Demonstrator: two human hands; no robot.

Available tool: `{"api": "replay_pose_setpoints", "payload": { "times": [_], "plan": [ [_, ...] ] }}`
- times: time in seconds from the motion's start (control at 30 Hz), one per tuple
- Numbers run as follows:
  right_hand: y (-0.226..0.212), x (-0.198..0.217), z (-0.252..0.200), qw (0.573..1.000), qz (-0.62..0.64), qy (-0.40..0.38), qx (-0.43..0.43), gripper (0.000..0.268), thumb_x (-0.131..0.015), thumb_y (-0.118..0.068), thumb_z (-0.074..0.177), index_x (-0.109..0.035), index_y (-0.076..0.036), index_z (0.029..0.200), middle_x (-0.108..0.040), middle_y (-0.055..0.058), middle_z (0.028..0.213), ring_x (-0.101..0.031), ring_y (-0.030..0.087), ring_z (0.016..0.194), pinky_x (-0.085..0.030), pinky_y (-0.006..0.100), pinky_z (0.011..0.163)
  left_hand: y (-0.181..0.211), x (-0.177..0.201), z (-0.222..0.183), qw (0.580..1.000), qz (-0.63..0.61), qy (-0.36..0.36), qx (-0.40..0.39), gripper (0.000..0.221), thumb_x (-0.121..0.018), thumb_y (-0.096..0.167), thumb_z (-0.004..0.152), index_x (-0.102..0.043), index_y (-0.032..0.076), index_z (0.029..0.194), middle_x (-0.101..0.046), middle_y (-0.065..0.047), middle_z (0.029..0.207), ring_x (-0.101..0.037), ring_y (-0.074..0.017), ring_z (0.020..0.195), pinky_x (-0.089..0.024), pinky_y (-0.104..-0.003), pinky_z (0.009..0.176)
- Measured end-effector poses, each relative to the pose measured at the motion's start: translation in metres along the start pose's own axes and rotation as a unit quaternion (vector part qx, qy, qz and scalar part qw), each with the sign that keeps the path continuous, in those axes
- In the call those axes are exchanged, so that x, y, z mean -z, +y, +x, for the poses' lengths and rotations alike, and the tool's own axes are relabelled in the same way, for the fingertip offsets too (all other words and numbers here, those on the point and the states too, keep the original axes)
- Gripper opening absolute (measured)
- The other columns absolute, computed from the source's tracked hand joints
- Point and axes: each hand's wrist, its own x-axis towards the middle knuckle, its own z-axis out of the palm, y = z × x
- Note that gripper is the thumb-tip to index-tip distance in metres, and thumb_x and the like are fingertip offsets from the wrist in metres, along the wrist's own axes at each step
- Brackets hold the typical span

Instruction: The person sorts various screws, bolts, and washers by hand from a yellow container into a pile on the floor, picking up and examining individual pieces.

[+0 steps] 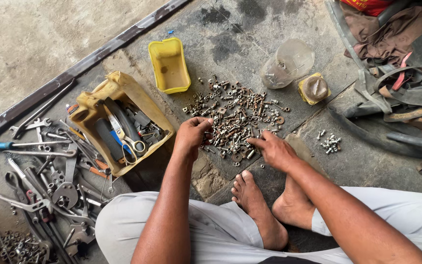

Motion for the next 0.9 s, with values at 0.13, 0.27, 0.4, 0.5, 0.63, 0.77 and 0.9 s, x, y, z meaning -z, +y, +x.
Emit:
{"api": "replay_pose_setpoints", "payload": {
  "times": [0.13, 0.27, 0.4, 0.5, 0.63, 0.77, 0.9],
  "plan": [
    [-0.003, 0.002, 0.003, 0.987, 0.028, -0.047, -0.152, 0.056, -0.05, -0.003, 0.097, -0.058, -0.036, 0.141, -0.049, 0.005, 0.106, -0.06, 0.024, 0.082, -0.059, 0.037, 0.066, -0.003, 0.003, 0.0, 1.0, 0.009, -0.001, -0.006, 0.016, -0.073, 0.021, 0.093, -0.068, 0.005, 0.094, -0.066, -0.002, 0.074, -0.061, -0.0116, 0.061, -0.047, -0.027, 0.053],
    [-0.005, 0.009, 0.001, 0.993, 0.017, 0.018, -0.116, 0.049, -0.055, -0.008, 0.098, -0.061, -0.035, 0.138, -0.052, 0.007, 0.102, -0.062, 0.024, 0.086, -0.055, 0.038, 0.075, -0.004, 0.002, 0.002, 1.0, 0.012, -0.002, -0.014, 0.017, -0.072, 0.021, 0.094, -0.068, 0.005, 0.094, -0.066, -0.002, 0.074, -0.06, -0.0115, 0.061, -0.047, -0.028, 0.053],
    [-0.018, 0.01, -0.006, 0.998, -0.02, -0.053, -0.033, 0.059, -0.054, -0.003, 0.09, -0.062, -0.037, 0.138, -0.052, 0.008, 0.1, -0.063, 0.025, 0.09, -0.056, 0.04, 0.075, -0.004, 0.003, 0.003, 1.0, 0.011, -0.004, -0.014, 0.017, -0.072, 0.021, 0.094, -0.068, 0.005, 0.093, -0.067, -0.003, 0.074, -0.061, -0.0123, 0.06, -0.047, -0.028, 0.052],
    [-0.015, 0.01, -0.01, 0.997, 0.0, -0.042, -0.059, 0.05, -0.057, -0.007, 0.089, -0.067, -0.034, 0.13, -0.052, 0.007, 0.101, -0.063, 0.024, 0.092, -0.056, 0.041, 0.079, -0.006, 0.004, 0.002, 1.0, 0.011, -0.001, -0.016, 0.017, -0.072, 0.021, 0.094, -0.068, 0.004, 0.093, -0.067, -0.003, 0.074, -0.061, -0.0121, 0.06, -0.047, -0.028, 0.052],
    [-0.013, 0.014, 0.0, 0.994, 0.043, 0.004, -0.1, 0.036, -0.056, -0.013, 0.099, -0.068, -0.03, 0.128, -0.052, 0.006, 0.103, -0.062, 0.023, 0.091, -0.056, 0.04, 0.078, -0.006, 0.003, 0.003, 1.0, 0.005, -0.005, -0.018, 0.016, -0.074, 0.019, 0.093, -0.067, 0.004, 0.093, -0.065, -0.002, 0.074, -0.06, -0.0118, 0.06, -0.047, -0.028, 0.052],
    [-0.024, 0.018, 0.019, 0.997, -0.005, -0.029, -0.07, 0.058, -0.048, 0.001, 0.094, -0.062, -0.033, 0.139, -0.051, 0.007, 0.101, -0.059, 0.022, 0.085, -0.055, 0.04, 0.073, -0.004, 0.003, 0.004, 1.0, 0.004, -0.009, -0.012, 0.017, -0.073, 0.02, 0.094, -0.067, 0.004, 0.092, -0.066, -0.003, 0.074, -0.06, -0.0121, 0.059, -0.047, -0.028, 0.051],
    [-0.025, 0.024, 0.03, 0.992, 0.021, -0.026, -0.119, 0.062, -0.045, 0.001, 0.096, -0.055, -0.033, 0.145, -0.05, 0.008, 0.101, -0.056, 0.023, 0.083, -0.054, 0.039, 0.07, -0.002, 0.004, 0.002, 1.0, 0.008, 0.004, -0.014, 0.017, -0.073, 0.02, 0.093, -0.067, 0.004, 0.092, -0.066, -0.004, 0.074, -0.059, -0.0122, 0.059, -0.046, -0.028, 0.05]
  ]
}}
